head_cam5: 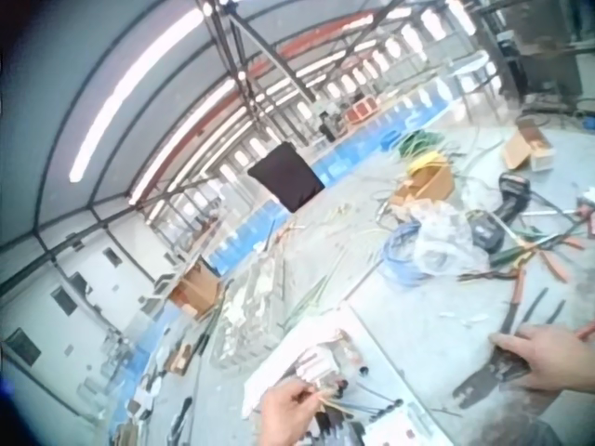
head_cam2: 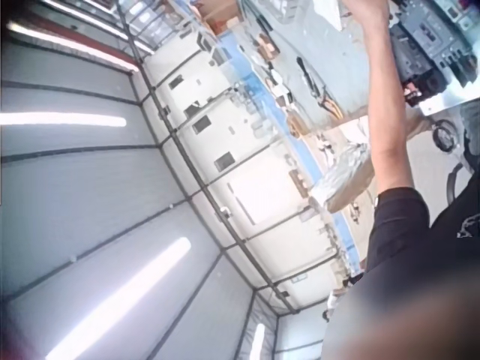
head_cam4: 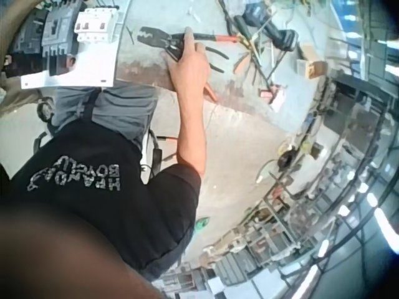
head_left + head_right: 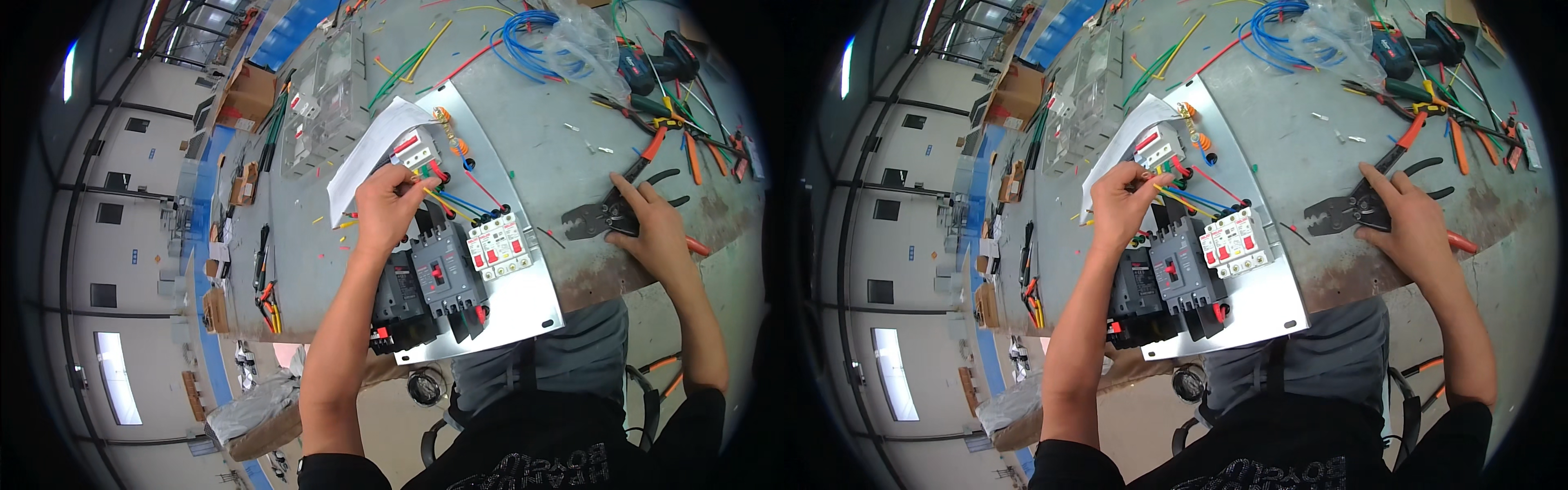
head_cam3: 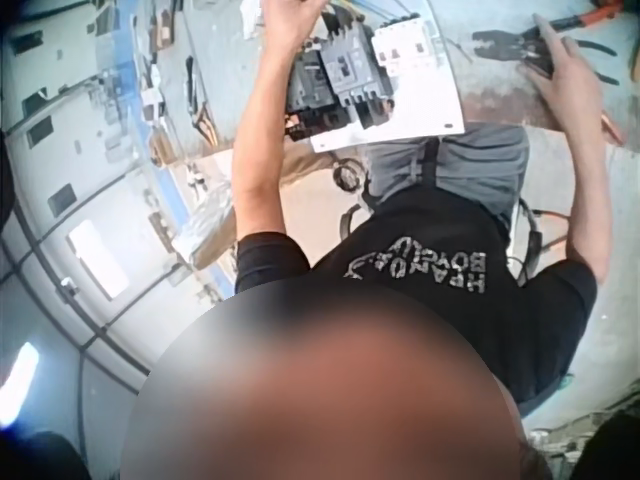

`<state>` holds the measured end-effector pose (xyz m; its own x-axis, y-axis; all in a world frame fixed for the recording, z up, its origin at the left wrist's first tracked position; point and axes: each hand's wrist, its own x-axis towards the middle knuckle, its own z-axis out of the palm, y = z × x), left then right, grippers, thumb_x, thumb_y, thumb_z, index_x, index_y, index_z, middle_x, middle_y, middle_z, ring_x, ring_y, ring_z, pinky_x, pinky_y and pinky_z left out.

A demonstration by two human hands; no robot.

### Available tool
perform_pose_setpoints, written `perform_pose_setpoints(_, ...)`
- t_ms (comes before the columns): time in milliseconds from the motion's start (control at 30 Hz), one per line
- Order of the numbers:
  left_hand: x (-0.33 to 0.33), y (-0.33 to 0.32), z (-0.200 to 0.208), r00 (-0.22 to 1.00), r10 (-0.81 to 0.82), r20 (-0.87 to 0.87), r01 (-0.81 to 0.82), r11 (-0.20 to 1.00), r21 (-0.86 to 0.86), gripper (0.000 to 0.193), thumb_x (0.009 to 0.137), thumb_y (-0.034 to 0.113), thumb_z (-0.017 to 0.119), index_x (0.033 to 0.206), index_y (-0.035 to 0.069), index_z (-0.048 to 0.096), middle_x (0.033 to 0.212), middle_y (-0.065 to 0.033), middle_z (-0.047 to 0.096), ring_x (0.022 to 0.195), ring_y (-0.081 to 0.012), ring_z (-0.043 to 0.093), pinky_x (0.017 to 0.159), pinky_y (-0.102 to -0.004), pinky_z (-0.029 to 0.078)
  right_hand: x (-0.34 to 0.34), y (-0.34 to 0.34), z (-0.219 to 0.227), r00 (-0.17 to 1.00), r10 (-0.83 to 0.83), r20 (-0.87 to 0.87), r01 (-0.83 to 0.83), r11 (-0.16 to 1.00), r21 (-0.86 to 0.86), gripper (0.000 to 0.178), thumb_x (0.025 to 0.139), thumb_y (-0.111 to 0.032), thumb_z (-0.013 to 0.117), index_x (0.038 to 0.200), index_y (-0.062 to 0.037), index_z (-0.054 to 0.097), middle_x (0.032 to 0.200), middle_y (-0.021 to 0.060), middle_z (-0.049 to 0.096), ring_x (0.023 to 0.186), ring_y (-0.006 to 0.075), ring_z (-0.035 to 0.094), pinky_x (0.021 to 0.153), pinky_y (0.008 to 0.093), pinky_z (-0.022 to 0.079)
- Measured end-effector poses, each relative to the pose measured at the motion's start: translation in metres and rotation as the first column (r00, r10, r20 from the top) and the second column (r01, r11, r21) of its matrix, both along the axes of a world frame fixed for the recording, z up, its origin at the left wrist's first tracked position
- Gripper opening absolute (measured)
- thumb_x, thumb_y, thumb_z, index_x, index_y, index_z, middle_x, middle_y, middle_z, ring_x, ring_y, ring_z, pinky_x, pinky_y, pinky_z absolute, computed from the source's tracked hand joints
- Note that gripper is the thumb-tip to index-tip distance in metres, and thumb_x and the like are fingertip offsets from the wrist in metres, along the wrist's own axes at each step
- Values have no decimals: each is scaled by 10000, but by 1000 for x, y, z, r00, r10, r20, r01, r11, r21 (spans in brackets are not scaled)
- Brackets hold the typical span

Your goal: The person assembles an electrical panel by stripping wires, crimping terminals, and connecting them to circuit breakers and a terminal block. They use pliers and a crimping tool to prepare and secure the connections.

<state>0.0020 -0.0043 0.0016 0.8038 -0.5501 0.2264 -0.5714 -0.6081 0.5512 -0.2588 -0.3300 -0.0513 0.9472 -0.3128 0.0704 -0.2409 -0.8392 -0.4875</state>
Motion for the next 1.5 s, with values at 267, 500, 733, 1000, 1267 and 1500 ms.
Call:
perform_pose_setpoints(267, 5, 34, 23, 982, -16, -188, 49, 984, 173, 375, 883, 105, 817, 1232, 5, 722, 1073, -98, 756, 916, -147, 691, 843, -330, 569, -1, 0, -5, 1000, -12, 26, 10, 998, 55, 943, 653, -154, 906, 1517, -178, 528, 996, 122, 568, 913, 345, 633, 797, 458, 521)
perform_pose_setpoints(500, 11, 30, 10, 984, -17, -178, 46, 986, 160, 258, 925, 140, 780, 1127, -18, 762, 947, -62, 759, 855, -116, 638, 765, -286, 518, -2, 3, -3, 999, -38, 1, 38, 999, 23, 951, 664, -165, 908, 1531, -201, 517, 1016, 109, 574, 936, 330, 637, 809, 448, 526)
perform_pose_setpoints(733, 9, 26, -6, 965, 15, -261, -61, 983, -172, 171, 893, 113, 826, 979, -25, 773, 858, -31, 726, 769, -77, 619, 678, -258, 496, -2, 0, -3, 999, -33, -10, 33, 999, 23, 961, 663, -175, 914, 1536, -203, 513, 1014, 105, 574, 943, 326, 636, 812, 446, 527)
perform_pose_setpoints(1000, 12, 32, -1, 982, 4, -188, -19, 997, -76, 189, 889, 104, 831, 1015, -19, 762, 913, -33, 744, 810, -75, 650, 682, -241, 507, -2, 2, -4, 999, -30, 14, 30, 999, 18, 965, 646, -176, 919, 1526, -187, 524, 999, 115, 562, 926, 336, 631, 805, 450, 522)
perform_pose_setpoints(1267, 13, 57, 12, 947, -26, -319, 25, 1000, -9, 227, 922, 119, 785, 1101, -18, 756, 1003, -65, 730, 860, -143, 677, 783, -294, 561, -3, 5, 1, 1000, -21, -4, 21, 999, 39, 919, 668, -158, 910, 1507, -160, 535, 1040, 131, 599, 976, 347, 646, 834, 459, 530)
perform_pose_setpoints(1500, 22, 65, 13, 996, -34, 87, 35, 999, -3, 180, 858, 65, 833, 860, -24, 677, 801, -38, 631, 708, -125, 556, 632, -277, 446, 12, 2, -26, 991, 98, 86, -101, 994, 33, 917, 693, -375, 916, 1483, -129, 520, 1105, 155, 581, 1060, 372, 624, 869, 469, 544)
